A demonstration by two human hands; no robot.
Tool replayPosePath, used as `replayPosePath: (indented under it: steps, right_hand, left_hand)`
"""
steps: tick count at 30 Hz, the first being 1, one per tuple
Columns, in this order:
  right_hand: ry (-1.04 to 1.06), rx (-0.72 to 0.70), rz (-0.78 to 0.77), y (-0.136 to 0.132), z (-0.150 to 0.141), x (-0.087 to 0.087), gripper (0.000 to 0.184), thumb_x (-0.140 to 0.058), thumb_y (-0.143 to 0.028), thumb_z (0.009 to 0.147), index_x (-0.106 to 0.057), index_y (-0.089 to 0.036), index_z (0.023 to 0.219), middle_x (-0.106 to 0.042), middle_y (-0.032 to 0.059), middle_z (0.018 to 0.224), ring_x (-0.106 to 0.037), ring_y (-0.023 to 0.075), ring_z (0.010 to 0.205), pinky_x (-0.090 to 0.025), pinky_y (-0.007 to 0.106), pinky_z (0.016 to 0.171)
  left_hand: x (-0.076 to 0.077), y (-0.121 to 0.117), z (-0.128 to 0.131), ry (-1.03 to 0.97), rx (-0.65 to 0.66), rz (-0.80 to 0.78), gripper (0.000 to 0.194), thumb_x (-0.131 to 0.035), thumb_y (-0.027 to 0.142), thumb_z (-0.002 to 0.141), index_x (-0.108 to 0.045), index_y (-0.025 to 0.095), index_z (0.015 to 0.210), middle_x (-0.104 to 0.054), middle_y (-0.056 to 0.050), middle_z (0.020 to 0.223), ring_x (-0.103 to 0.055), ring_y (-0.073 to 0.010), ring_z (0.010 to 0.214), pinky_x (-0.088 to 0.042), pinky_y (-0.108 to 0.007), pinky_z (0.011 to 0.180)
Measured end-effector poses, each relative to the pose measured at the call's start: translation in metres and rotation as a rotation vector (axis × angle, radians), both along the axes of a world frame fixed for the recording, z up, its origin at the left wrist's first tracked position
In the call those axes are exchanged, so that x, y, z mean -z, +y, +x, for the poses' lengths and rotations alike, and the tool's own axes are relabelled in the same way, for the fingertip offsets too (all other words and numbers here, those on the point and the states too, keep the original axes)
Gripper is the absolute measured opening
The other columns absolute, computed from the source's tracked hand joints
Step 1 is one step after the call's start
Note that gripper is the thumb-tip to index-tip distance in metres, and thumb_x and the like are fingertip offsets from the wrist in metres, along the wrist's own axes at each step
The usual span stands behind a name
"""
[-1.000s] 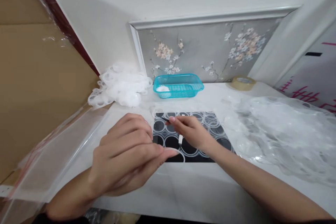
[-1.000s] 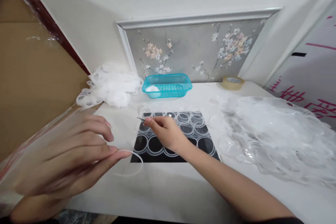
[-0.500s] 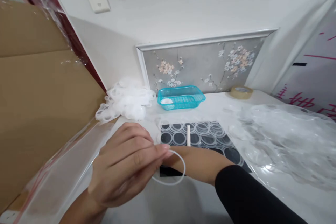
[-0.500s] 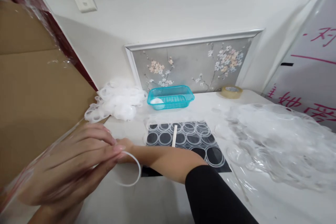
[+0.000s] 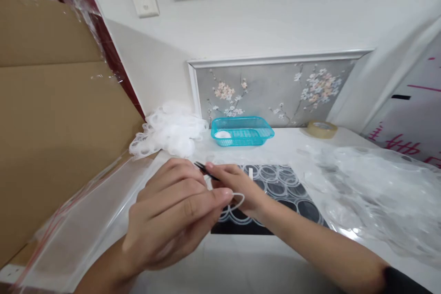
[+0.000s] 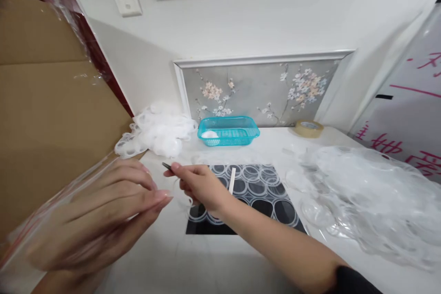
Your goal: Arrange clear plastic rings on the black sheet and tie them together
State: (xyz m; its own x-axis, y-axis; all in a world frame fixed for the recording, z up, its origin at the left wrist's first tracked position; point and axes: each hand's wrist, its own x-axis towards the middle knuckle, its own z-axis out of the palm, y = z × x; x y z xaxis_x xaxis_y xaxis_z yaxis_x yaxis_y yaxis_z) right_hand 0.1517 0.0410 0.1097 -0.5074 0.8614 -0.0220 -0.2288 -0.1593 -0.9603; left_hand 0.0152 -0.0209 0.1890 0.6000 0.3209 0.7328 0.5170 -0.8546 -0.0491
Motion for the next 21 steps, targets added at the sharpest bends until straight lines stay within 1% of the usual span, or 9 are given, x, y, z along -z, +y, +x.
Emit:
replayPosePath:
  steps: [3,7,8,10,12,14,17,19,21]
  right_hand:
    - [0.129,0.003,-0.092,-0.013,0.03,-0.004,0.041,-0.061,-0.054,0.079,-0.066,-0.013,0.078,-0.024,-0.0087,0.052,-0.014,0.0042,0.043,-0.008,0.022,0.04]
    - [0.122,0.061,-0.047,-0.033,0.05,-0.01,0.049,-0.063,-0.054,0.077,-0.053,-0.012,0.054,-0.042,-0.0043,0.054,-0.016,0.0015,0.041,-0.006,0.022,0.038]
    - [0.111,0.051,-0.032,-0.035,0.051,-0.011,0.051,-0.063,-0.054,0.076,-0.049,-0.012,0.05,-0.044,-0.0035,0.055,-0.016,0.0013,0.04,-0.006,0.022,0.038]
    - [0.081,0.033,0.007,-0.037,0.053,-0.013,0.055,-0.063,-0.055,0.076,-0.044,-0.013,0.046,-0.039,-0.0045,0.049,-0.015,0.0017,0.04,-0.006,0.023,0.038]
    - [0.041,0.031,0.07,-0.038,0.055,-0.015,0.057,-0.062,-0.054,0.078,-0.039,-0.015,0.043,-0.028,-0.0068,0.044,-0.014,0.0031,0.041,-0.01,0.023,0.039]
    - [0.017,0.027,0.152,-0.039,0.059,-0.018,0.058,-0.059,-0.051,0.081,-0.034,-0.016,0.043,-0.022,-0.0078,0.044,-0.015,0.0043,0.043,-0.022,0.023,0.042]
    - [0.007,-0.011,0.237,-0.041,0.066,-0.021,0.057,-0.056,-0.047,0.086,-0.029,-0.018,0.045,-0.021,-0.0085,0.046,-0.015,0.0053,0.045,-0.037,0.028,0.059]
    - [-0.017,-0.027,0.25,-0.042,0.069,-0.021,0.055,-0.055,-0.045,0.087,-0.029,-0.018,0.047,-0.021,-0.0085,0.047,-0.015,0.0058,0.045,-0.037,0.029,0.062]
    - [-0.043,-0.032,0.248,-0.043,0.071,-0.02,0.054,-0.053,-0.044,0.088,-0.029,-0.018,0.048,-0.021,-0.008,0.047,-0.016,0.0062,0.046,-0.032,0.028,0.057]
  left_hand:
    - [0.001,0.0,0.003,0.031,0.009,-0.015,0.016,-0.06,0.002,0.077,-0.061,0.017,0.083,-0.062,0.001,0.065,-0.057,-0.0116,0.063,-0.052,-0.029,0.063]
    - [0.005,0.002,0.006,-0.008,0.031,-0.024,0.015,-0.06,0.001,0.077,-0.06,0.015,0.082,-0.058,0.002,0.059,-0.055,-0.0116,0.061,-0.05,-0.029,0.061]
    - [0.006,0.002,0.007,-0.021,0.036,-0.028,0.015,-0.061,0.001,0.076,-0.06,0.015,0.082,-0.058,0.001,0.058,-0.055,-0.0117,0.061,-0.05,-0.029,0.061]
    - [0.008,0.002,0.008,-0.033,0.048,-0.039,0.016,-0.06,0.0,0.076,-0.06,0.015,0.082,-0.059,0.001,0.059,-0.055,-0.012,0.061,-0.05,-0.03,0.061]
    - [0.009,0.002,0.007,-0.052,0.053,-0.049,0.017,-0.061,-0.001,0.075,-0.06,0.015,0.082,-0.06,0.0,0.06,-0.055,-0.0121,0.061,-0.05,-0.031,0.06]
    - [0.009,0.001,0.007,-0.063,0.059,-0.054,0.018,-0.062,-0.002,0.074,-0.061,0.015,0.082,-0.06,0.0,0.061,-0.054,-0.0121,0.061,-0.049,-0.031,0.06]
    - [0.008,0.001,0.007,-0.064,0.063,-0.053,0.017,-0.063,-0.001,0.074,-0.061,0.014,0.082,-0.06,0.0,0.062,-0.054,-0.0121,0.061,-0.049,-0.031,0.061]
    - [0.008,0.002,0.006,-0.055,0.063,-0.049,0.016,-0.062,0.001,0.076,-0.061,0.014,0.083,-0.06,0.0,0.063,-0.054,-0.0118,0.062,-0.05,-0.031,0.061]
    - [0.008,0.003,0.006,-0.039,0.074,-0.04,0.015,-0.062,0.001,0.077,-0.061,0.014,0.084,-0.06,0.0,0.063,-0.055,-0.0114,0.062,-0.05,-0.031,0.062]
